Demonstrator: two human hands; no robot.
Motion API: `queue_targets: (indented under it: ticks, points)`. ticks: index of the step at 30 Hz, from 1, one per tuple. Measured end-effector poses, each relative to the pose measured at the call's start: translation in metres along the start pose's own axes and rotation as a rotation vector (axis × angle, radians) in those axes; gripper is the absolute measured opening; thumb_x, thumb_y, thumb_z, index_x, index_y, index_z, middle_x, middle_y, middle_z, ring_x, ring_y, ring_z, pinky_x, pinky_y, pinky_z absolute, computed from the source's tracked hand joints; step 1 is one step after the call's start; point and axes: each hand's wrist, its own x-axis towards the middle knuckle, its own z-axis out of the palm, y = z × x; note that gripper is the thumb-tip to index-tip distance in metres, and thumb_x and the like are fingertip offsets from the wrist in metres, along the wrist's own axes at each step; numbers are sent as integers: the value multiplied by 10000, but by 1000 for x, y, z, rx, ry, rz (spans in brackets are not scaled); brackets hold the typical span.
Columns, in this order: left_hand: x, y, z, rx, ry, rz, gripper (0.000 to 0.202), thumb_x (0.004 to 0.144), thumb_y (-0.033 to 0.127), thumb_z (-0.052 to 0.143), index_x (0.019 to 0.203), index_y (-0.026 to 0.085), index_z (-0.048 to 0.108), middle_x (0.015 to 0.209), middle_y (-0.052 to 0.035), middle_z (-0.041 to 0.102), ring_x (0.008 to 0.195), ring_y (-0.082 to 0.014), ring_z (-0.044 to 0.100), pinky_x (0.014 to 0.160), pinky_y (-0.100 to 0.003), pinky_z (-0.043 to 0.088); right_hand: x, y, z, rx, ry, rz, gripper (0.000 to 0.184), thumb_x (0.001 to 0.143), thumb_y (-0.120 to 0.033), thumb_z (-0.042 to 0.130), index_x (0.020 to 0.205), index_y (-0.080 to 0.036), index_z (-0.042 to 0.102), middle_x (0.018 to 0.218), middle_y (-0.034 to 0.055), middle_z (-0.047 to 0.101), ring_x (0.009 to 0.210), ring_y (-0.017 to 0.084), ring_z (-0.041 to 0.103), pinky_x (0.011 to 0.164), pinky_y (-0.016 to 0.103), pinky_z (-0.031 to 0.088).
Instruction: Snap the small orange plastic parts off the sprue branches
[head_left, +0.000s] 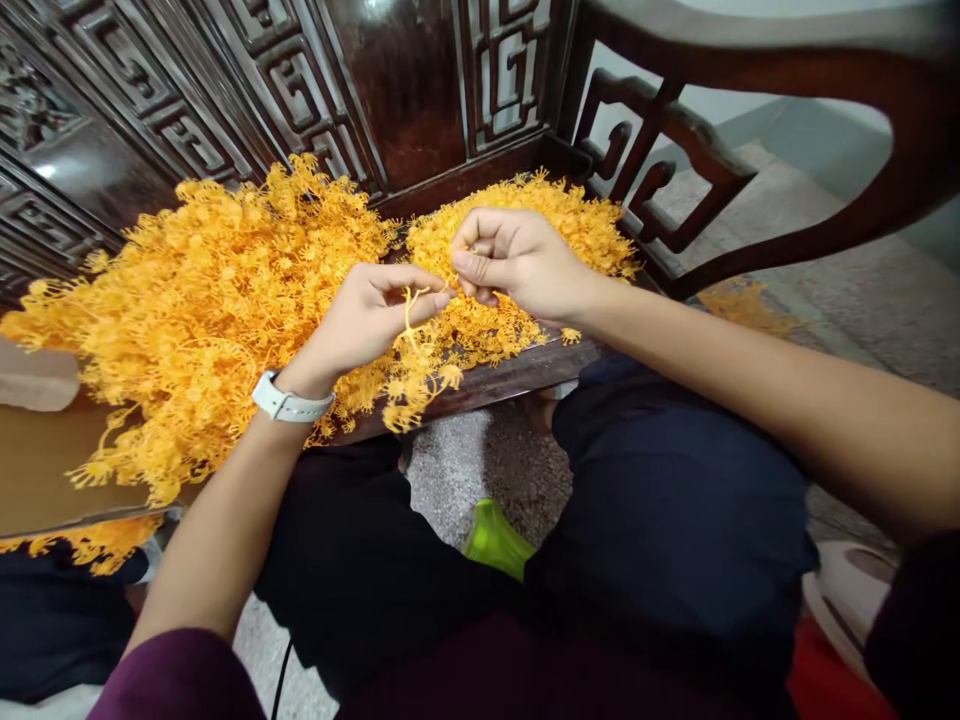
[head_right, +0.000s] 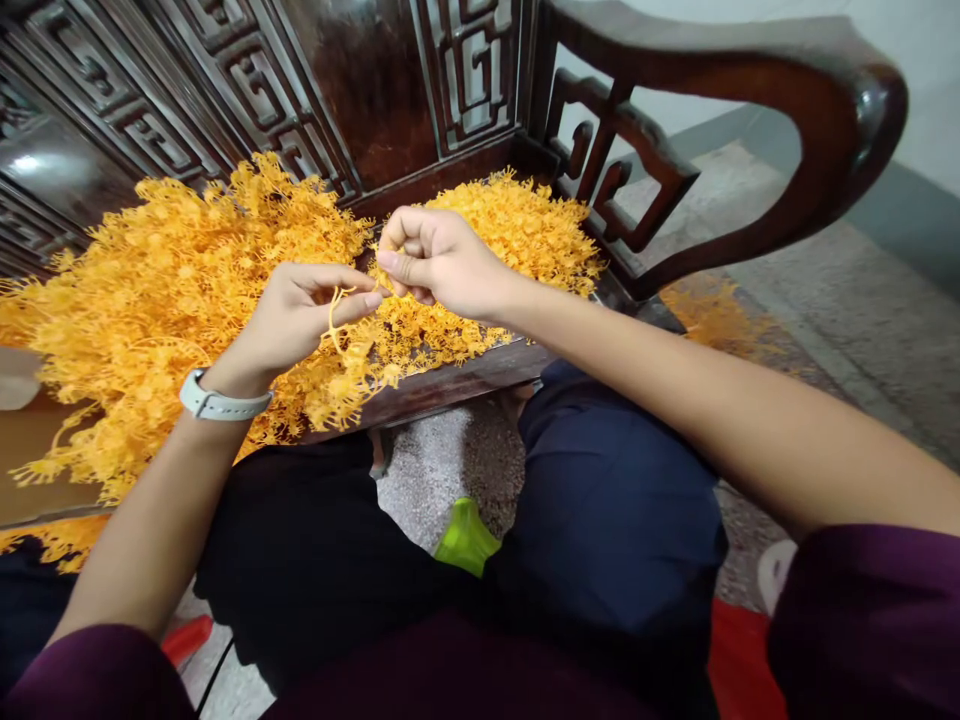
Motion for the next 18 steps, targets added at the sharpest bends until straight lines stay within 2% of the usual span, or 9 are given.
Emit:
queue_targets:
  ticks: [5,8,10,13,18]
  points:
    - [-6,5,-8,159,-193,6,194,957,333,749,951,160,837,643,-1,639,520,-98,428,505,-262,317,-6,-7,-15,-470,-216,-138,189,1008,-275,726,893,-167,622,705,-37,552,678,105,471,654,258,346]
    - [-7,12,-8,287,-272,60,150,929,212,685,939,165,827,618,9,611,522,-106,435,527,-265,325,-8,-17,-17,-580,-325,-148,186,1022,-265,686,878,-157,638,698,-44,504,692,102,449,679,265,323]
    - [-7,16,-9,323,-337,89,192,889,153,638,929,176,825,604,13,594,520,-112,447,540,-264,342,-8,-24,-15,-555,-429,-140,223,1038,-307,677,876,-157,649,710,-48,497,695,90,443,684,255,323]
    - [-10,21,-10,262,-445,80,252,835,124,602,915,195,830,620,4,614,521,-124,484,548,-268,375,-9,-35,-8,-413,-587,-91,306,1054,-401,677,868,-158,659,730,-52,512,696,71,456,686,232,349]
    - [-14,29,-12,126,-574,18,233,814,146,624,860,216,842,662,-27,669,547,-157,555,551,-287,420,-11,-50,3,-209,-689,23,446,1009,-527,727,786,-153,635,693,-58,496,664,52,472,666,195,389]
